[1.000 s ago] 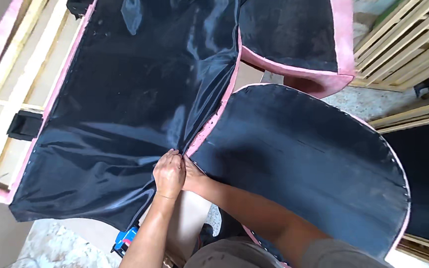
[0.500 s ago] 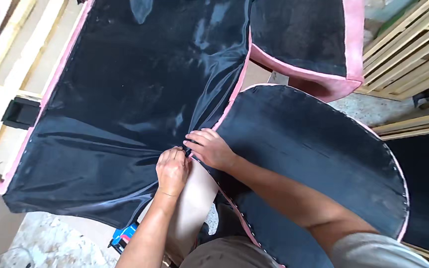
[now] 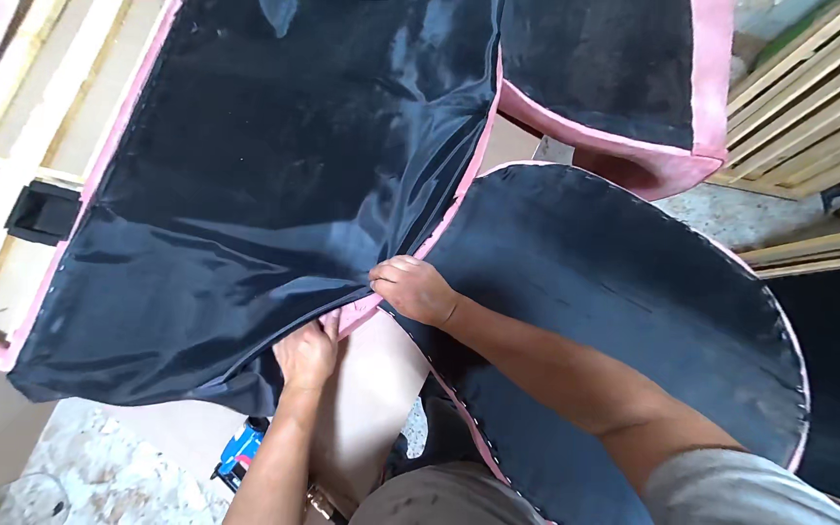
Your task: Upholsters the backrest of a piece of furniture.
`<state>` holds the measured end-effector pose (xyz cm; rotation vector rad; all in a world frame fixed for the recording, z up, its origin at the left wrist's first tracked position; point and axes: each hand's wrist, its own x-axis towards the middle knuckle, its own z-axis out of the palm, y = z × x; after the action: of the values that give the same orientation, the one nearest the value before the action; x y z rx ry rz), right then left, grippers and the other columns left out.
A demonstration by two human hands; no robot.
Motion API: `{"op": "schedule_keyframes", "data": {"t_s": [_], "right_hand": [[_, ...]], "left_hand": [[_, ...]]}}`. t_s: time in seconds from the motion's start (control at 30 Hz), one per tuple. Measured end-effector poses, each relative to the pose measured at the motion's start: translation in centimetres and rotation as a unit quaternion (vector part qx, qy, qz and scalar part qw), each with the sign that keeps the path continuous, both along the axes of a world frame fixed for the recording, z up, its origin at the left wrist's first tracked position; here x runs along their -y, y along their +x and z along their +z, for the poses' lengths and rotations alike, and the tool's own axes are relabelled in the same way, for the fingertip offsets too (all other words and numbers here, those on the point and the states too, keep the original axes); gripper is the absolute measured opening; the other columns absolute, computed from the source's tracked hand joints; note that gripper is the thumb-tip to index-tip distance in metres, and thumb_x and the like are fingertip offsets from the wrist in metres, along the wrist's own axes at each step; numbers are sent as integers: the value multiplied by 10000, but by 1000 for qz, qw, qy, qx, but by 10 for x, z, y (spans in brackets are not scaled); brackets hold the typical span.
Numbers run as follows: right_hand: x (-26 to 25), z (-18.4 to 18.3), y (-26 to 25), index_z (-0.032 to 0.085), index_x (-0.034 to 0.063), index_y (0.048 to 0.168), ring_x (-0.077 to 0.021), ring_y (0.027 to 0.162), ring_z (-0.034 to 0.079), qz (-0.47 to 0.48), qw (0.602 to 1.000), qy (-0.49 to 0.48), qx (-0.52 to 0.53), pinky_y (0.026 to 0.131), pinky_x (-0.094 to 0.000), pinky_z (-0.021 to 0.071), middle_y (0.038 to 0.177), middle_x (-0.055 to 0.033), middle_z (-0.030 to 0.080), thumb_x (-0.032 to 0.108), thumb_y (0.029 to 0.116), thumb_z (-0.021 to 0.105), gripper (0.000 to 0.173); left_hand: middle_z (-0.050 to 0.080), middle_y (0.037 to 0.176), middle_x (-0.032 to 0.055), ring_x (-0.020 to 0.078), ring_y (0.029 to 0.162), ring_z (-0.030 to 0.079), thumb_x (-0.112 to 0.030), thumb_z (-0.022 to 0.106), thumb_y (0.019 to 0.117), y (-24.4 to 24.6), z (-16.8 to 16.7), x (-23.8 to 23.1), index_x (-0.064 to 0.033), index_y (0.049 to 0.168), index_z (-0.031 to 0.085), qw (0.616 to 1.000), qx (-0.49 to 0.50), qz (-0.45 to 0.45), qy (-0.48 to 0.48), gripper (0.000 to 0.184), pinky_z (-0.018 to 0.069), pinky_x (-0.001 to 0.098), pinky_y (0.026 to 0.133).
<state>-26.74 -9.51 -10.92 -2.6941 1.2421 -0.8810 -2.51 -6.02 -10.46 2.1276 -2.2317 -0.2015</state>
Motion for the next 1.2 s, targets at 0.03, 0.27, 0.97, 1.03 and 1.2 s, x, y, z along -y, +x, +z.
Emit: {"op": "schedule_keyframes", "data": {"t_s": [0.03, 0.27, 0.97, 1.03, 1.2], "right_hand": [[0, -1, 1, 724, 70, 921, -219, 1093, 701, -4, 1000, -2, 3, 1009, -375, 548, 1083, -66, 745, 19, 993, 526, 217], [-1, -13, 3, 726, 81, 911, -227, 1035, 703, -17, 1000, 11, 11, 979, -388, 551, 1040, -62, 742, 36, 986, 541, 204], [-38, -18, 0, 696, 72, 1238, -266, 1334, 590, -43, 994, 88, -50, 1169, -454, 422, 1344, -99, 677, 14, 992, 479, 333], [-49, -21, 6, 667, 89, 1323, -252, 1395, 533, -83, 990, 98, -59, 1203, -482, 366, 1421, -73, 635, 20, 989, 489, 384], [-68, -24, 29, 564, 243, 1482, -262, 1503, 383, -175, 971, 145, -73, 1244, -602, 218, 1546, -38, 522, 12, 933, 533, 597]], "left_hand": [[692, 1222, 280, 488, 1220, 624, -628, 351, 1039, 6, 5, 0, -30, 1179, 717, 999, 13, 41, 20, 715, 449, 726, 995], [744, 1173, 103, 285, 1137, 702, -219, 594, 996, -6, 44, -56, -69, 1051, 777, 977, -69, -182, -88, 243, 572, 487, 974], [690, 1308, 198, 335, 1276, 641, -10, 508, 984, -51, 12, 9, 43, 1112, 735, 959, -30, -269, -81, 266, 480, 482, 1117], [634, 1404, 199, 338, 1350, 583, -2, 483, 997, -51, 11, -1, 56, 1250, 690, 962, -17, -266, -56, 332, 439, 488, 1155], [589, 1479, 148, 288, 1412, 528, -76, 467, 1010, -43, -1, -10, 14, 1352, 651, 963, -39, -258, -68, 398, 397, 454, 1197]]}}
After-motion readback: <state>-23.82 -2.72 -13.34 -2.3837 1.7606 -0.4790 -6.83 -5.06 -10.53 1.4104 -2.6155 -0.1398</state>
